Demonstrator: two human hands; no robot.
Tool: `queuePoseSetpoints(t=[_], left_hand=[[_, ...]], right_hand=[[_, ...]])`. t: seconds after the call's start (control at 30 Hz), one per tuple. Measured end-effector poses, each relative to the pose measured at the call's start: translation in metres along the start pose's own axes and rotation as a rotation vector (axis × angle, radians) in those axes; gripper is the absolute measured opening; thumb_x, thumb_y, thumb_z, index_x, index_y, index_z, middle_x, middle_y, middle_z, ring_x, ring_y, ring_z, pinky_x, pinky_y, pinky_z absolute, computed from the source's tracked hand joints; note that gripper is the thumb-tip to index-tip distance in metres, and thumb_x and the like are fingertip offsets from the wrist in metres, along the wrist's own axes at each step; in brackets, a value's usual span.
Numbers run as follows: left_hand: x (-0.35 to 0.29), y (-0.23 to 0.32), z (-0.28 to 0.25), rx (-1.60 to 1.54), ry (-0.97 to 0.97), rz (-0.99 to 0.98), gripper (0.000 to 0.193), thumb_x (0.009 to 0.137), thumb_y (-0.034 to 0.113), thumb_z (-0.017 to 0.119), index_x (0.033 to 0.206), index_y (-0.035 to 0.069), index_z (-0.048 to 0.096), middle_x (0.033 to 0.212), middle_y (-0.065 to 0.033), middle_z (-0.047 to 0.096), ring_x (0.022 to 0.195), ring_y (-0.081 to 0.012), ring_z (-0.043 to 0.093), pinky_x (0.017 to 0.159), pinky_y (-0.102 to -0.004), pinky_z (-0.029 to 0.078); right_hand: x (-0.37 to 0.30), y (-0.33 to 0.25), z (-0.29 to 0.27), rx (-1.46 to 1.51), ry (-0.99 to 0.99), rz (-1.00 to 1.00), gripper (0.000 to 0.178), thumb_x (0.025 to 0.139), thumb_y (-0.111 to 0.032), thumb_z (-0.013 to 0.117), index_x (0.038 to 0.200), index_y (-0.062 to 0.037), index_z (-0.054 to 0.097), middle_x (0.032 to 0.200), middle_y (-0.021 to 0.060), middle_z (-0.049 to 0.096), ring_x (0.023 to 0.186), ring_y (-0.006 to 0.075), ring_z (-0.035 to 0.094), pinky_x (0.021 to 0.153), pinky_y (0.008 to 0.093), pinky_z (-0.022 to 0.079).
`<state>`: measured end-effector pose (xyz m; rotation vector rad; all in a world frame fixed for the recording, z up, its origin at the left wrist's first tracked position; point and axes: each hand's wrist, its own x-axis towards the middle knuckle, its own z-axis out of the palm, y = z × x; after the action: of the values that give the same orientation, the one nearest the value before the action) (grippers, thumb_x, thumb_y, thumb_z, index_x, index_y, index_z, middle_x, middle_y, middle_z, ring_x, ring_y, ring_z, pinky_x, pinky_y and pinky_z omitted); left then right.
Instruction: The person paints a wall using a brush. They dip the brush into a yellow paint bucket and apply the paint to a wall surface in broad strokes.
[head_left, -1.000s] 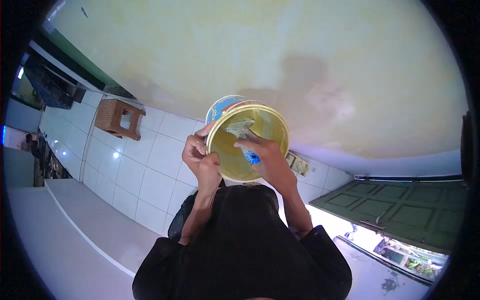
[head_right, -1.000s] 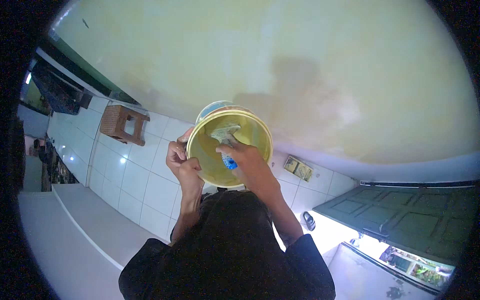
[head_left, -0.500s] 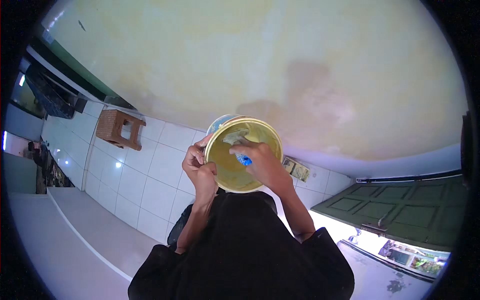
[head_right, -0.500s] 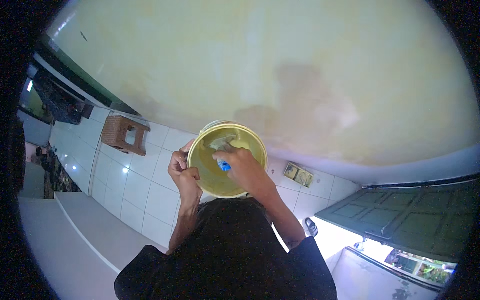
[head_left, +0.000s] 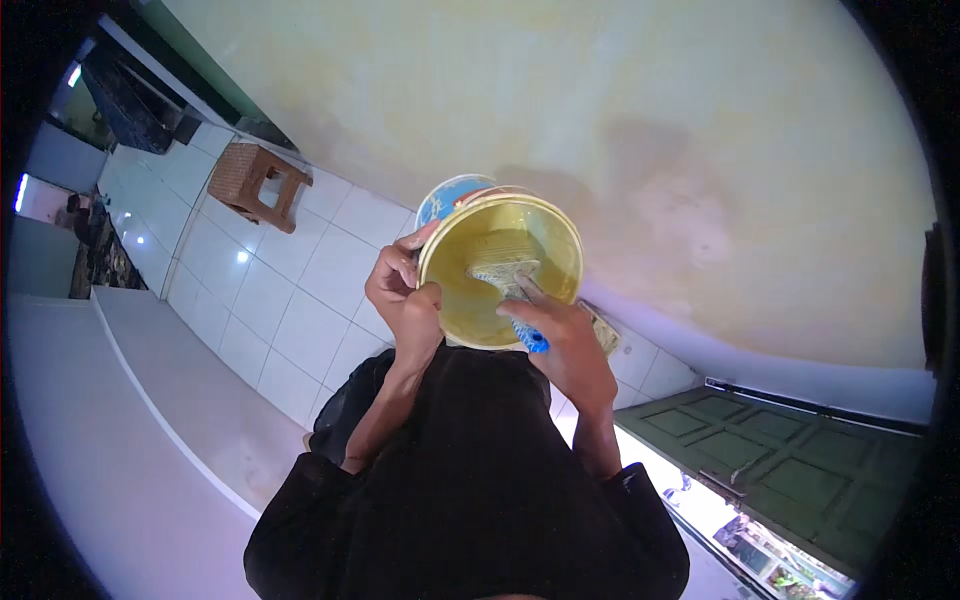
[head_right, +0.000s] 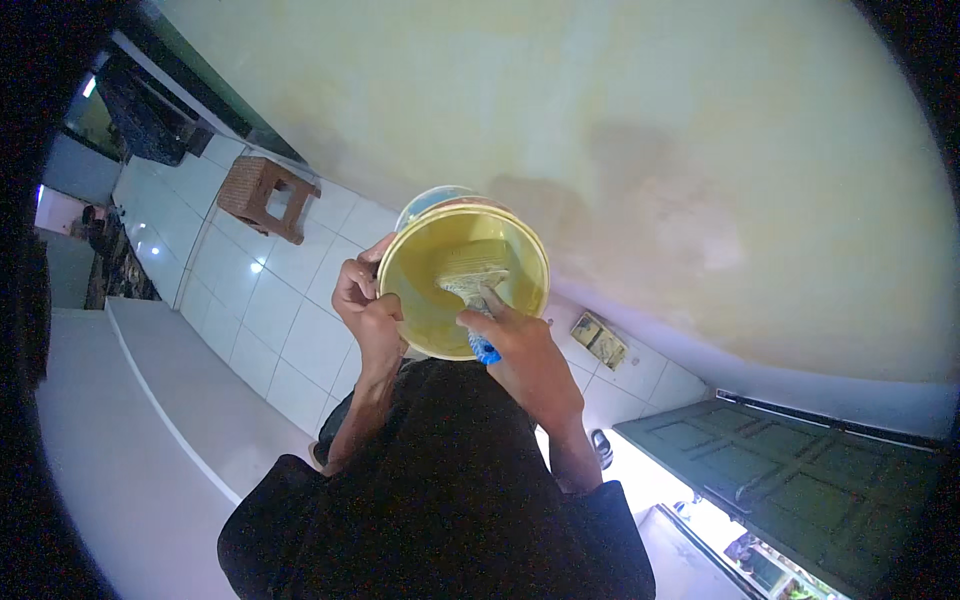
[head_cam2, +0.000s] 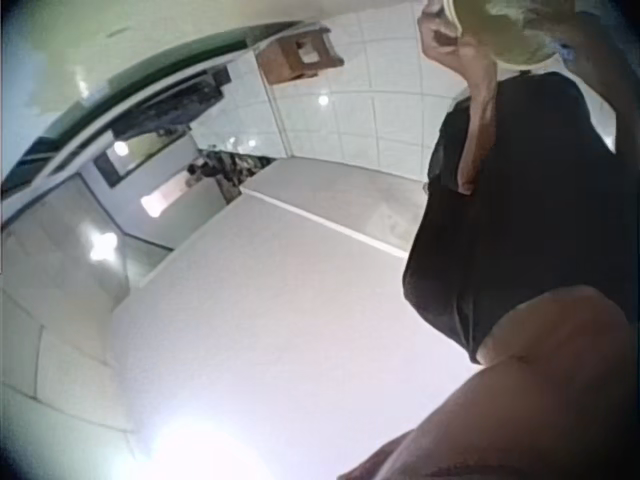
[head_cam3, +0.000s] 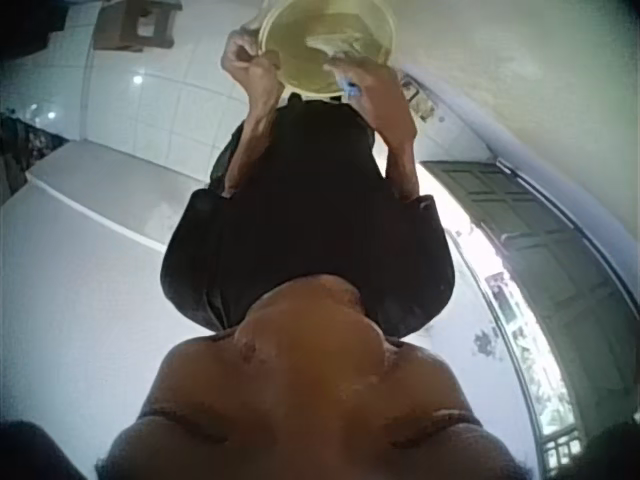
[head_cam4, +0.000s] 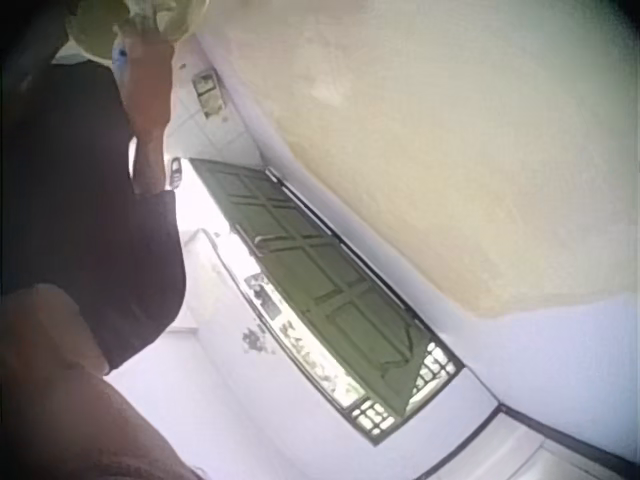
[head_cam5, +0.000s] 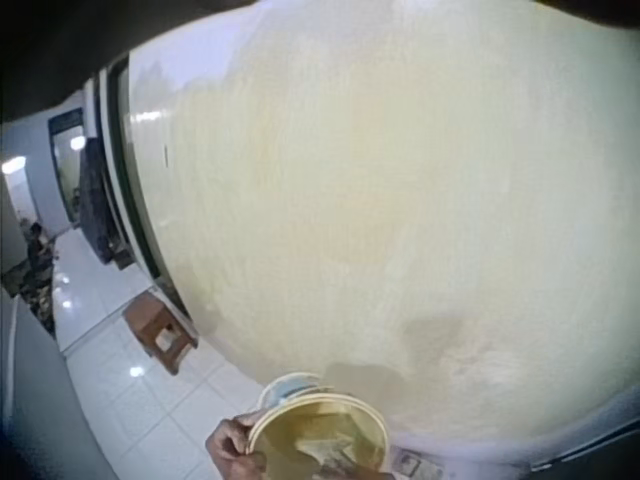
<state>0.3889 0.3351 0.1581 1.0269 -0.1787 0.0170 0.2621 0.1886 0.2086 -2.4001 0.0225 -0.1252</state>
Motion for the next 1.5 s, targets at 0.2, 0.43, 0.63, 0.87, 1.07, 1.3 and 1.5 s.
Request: queuePoseSetpoints(t=[0.2, 0.43, 0.63, 0.87, 1.07, 1.3, 1.5], left_hand=[[0.000, 0.000, 0.006, -0.044, 0.034, 0.009, 0.029, 0.047, -0.014, 0.036, 0.068, 0.006, 0.033, 0.112, -0.0279, 0.059, 0.111, -0.0289, 0.056, 0.096, -0.0361, 0.041], [0.001, -0.015, -0.005, -0.040, -0.022, 0.052, 0.028, 0.049, -0.013, 0.036, 0.068, 0.007, 0.032, 0.113, -0.0289, 0.059, 0.110, -0.0262, 0.057, 0.094, -0.0336, 0.042], [0.001, -0.013, -0.009, -0.024, -0.056, 0.033, 0.027, 0.051, -0.013, 0.038, 0.068, 0.007, 0.032, 0.112, -0.0278, 0.060, 0.113, -0.0273, 0.056, 0.094, -0.0336, 0.041], [-0.001, -0.018, -0.014, -0.087, -0.051, 0.047, 0.026, 0.051, -0.012, 0.040, 0.068, 0.007, 0.032, 0.111, -0.0268, 0.061, 0.111, -0.0273, 0.057, 0.095, -0.0341, 0.041], [-0.002, -0.014, -0.013, -0.076, -0.086, 0.065, 0.025, 0.052, -0.010, 0.040, 0.068, 0.007, 0.033, 0.111, -0.0277, 0.061, 0.111, -0.0282, 0.057, 0.097, -0.0358, 0.040], [-0.005, -0.014, -0.015, -0.034, -0.076, 0.051, 0.027, 0.050, -0.012, 0.039, 0.067, 0.008, 0.033, 0.106, -0.0250, 0.062, 0.112, -0.0317, 0.056, 0.099, -0.0400, 0.039], [-0.004, -0.012, -0.015, -0.073, -0.105, 0.037, 0.028, 0.049, -0.013, 0.038, 0.067, 0.008, 0.033, 0.106, -0.0249, 0.062, 0.113, -0.0319, 0.056, 0.101, -0.0414, 0.038]], right_hand=[[-0.002, 0.004, 0.004, 0.059, -0.030, 0.032, 0.047, 0.068, 0.002, 0.065, 0.113, -0.0107, 0.060, 0.129, 0.0258, 0.051, 0.105, 0.0390, 0.059, 0.089, 0.0440, 0.049], [0.006, 0.011, 0.019, 0.005, -0.045, -0.036, 0.048, 0.068, 0.002, 0.066, 0.115, -0.0115, 0.060, 0.132, 0.0260, 0.048, 0.104, 0.0385, 0.060, 0.091, 0.0432, 0.049], [0.007, 0.008, 0.018, 0.016, -0.066, -0.014, 0.048, 0.069, 0.001, 0.068, 0.114, -0.0112, 0.060, 0.134, 0.0261, 0.046, 0.103, 0.0381, 0.061, 0.090, 0.0433, 0.050], [0.009, 0.014, 0.020, 0.052, -0.041, -0.049, 0.046, 0.069, 0.001, 0.067, 0.114, -0.0104, 0.060, 0.133, 0.0260, 0.047, 0.105, 0.0393, 0.059, 0.090, 0.0442, 0.049], [0.013, 0.015, 0.024, -0.017, -0.054, -0.033, 0.046, 0.070, 0.002, 0.066, 0.113, -0.0102, 0.061, 0.133, 0.0273, 0.047, 0.106, 0.0390, 0.059, 0.091, 0.0434, 0.049], [0.015, 0.015, 0.027, -0.034, -0.035, -0.040, 0.045, 0.069, 0.002, 0.066, 0.113, -0.0097, 0.061, 0.132, 0.0278, 0.047, 0.106, 0.0391, 0.059, 0.092, 0.0430, 0.049], [0.014, 0.012, 0.032, -0.037, -0.035, -0.033, 0.046, 0.069, 0.002, 0.066, 0.113, -0.0090, 0.061, 0.133, 0.0277, 0.046, 0.104, 0.0380, 0.060, 0.089, 0.0425, 0.050]])
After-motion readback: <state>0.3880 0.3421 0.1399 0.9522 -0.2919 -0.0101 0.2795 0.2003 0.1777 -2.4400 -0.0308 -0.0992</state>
